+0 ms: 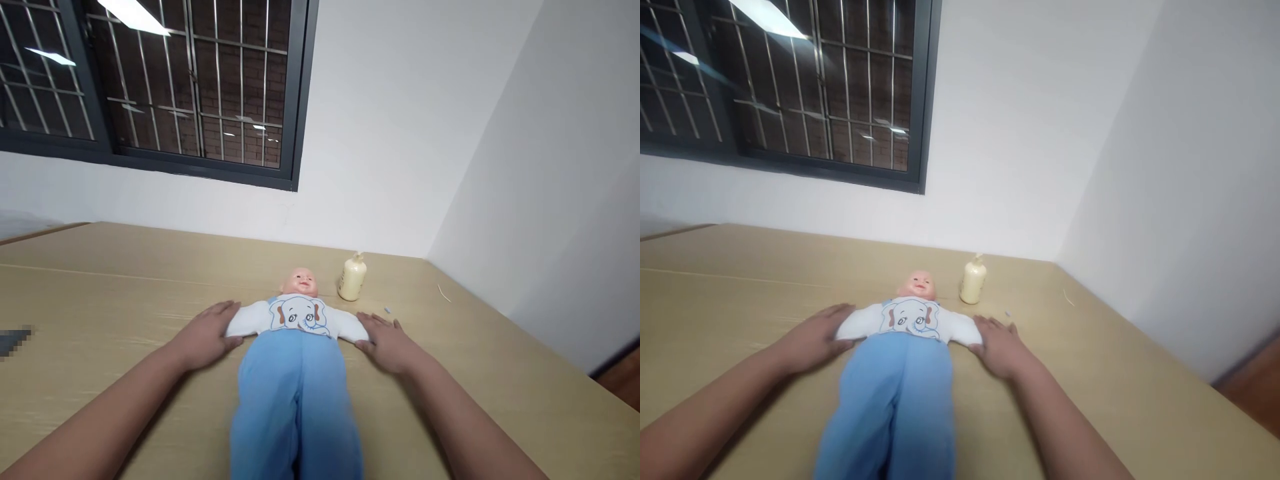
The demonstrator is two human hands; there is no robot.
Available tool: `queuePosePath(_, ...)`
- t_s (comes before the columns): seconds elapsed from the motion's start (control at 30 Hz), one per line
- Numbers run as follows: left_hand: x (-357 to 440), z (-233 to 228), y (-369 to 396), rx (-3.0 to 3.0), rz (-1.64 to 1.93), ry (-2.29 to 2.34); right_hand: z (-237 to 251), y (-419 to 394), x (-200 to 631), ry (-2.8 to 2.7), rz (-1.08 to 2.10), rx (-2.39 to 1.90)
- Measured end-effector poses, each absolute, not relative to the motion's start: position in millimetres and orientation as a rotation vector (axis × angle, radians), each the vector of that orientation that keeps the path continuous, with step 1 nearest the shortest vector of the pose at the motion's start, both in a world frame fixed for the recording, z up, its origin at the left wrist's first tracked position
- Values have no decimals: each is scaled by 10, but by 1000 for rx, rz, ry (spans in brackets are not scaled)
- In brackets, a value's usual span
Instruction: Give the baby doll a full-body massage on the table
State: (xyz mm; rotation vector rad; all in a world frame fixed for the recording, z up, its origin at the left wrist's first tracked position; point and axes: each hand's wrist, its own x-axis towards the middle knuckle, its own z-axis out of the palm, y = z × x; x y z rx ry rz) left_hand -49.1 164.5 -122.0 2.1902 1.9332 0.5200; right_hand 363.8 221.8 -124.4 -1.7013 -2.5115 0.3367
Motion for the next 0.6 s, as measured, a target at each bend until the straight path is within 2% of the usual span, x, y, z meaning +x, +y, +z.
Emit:
queuePosePath(0.1, -647, -1155, 1664, 2073, 471, 2102, -1176, 2266, 3742, -2469, 390, -1646)
queuePosePath(0.3, -790, -1085, 1707, 1731, 467, 2233, -1174, 2364, 3827, -2102, 412, -1969)
queuePosePath(0.43, -868, -1198, 1740, 1513, 655, 2064, -1328, 2458, 3900, -1943, 687, -1863)
queuePosePath(0.6, -984, -1366, 1808, 1031, 1132, 1617, -1489, 2560, 4005, -1455, 1251, -1346)
